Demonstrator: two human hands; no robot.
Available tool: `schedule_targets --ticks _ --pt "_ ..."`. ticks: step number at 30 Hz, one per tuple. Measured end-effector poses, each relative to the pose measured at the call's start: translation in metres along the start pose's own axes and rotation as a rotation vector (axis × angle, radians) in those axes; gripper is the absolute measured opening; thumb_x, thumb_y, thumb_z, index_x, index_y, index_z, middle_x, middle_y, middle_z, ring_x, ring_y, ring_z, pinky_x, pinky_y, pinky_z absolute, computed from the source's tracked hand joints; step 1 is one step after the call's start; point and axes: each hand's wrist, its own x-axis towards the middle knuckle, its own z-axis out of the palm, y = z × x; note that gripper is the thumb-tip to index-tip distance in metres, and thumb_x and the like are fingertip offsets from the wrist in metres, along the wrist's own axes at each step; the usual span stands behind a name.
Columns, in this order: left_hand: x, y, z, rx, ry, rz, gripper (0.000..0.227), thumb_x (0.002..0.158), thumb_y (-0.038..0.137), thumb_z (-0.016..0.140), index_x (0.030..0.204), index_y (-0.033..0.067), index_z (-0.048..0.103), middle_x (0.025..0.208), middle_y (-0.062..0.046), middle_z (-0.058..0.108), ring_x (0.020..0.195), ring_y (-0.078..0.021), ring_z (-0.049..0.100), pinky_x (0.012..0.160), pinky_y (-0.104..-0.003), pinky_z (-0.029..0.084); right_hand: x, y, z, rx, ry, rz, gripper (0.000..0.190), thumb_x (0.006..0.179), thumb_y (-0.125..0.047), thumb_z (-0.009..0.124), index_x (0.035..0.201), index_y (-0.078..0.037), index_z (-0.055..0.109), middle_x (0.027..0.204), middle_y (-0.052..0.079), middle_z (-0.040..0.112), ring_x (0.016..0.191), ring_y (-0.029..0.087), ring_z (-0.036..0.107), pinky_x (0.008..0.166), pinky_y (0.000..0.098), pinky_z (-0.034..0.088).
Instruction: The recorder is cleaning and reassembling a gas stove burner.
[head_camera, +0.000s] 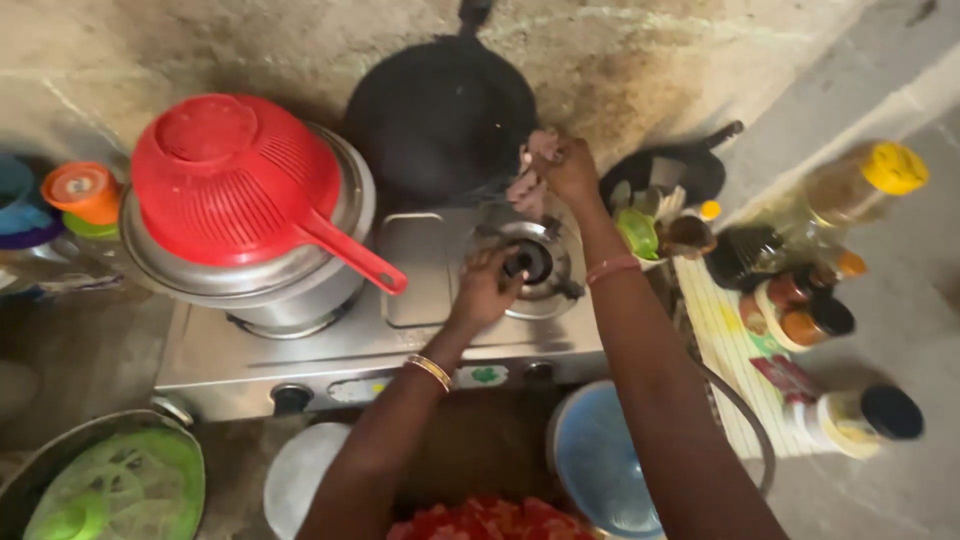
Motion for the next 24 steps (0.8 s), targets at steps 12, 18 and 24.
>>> schedule_targets --ticks 12,18,24 --pt "0.015 -0.051 0.038 -0.081 0.197 0.098 0.061 0.088 0.021 0.070 0.142 0.0021 0.048 0.148 -0.026 0.049 0.141 -0.0446 0.043 0.119 -0.049 0.036 0.030 0.001 0.081 -0.319 0.105 -0.037 0.030 0.087 -0.028 0.072 0.108 -0.007 0.074 0.090 0.017 0.076 0.081 0.034 0.075 0.075 0.0439 0.057" --pt "0.059 -0.053 0.023 -0.104 0.523 0.038 0.064 0.094 0.017 0.064 0.153 0.0054 0.042 0.161 -0.025 0.036 0.151 -0.0461 0.029 0.124 -0.056 0.026 0.037 0.011 0.074 -0.550 0.043 -0.130 0.034 0.086 -0.034 0.071 0.108 -0.008 0.073 0.099 0.021 0.075 0.092 0.041 0.071 0.084 0.0501 0.055" --pt "0.130 0.037 -0.063 0.167 0.642 0.186 0.062 0.107 0.028 0.055 0.164 0.0145 0.036 0.176 -0.015 0.017 0.166 -0.0383 0.013 0.134 -0.061 0.014 0.031 -0.004 0.072 -0.621 -0.062 -0.064 0.034 0.094 -0.038 0.063 0.109 -0.009 0.074 0.105 0.022 0.074 0.099 0.042 0.070 0.088 0.0528 0.053"
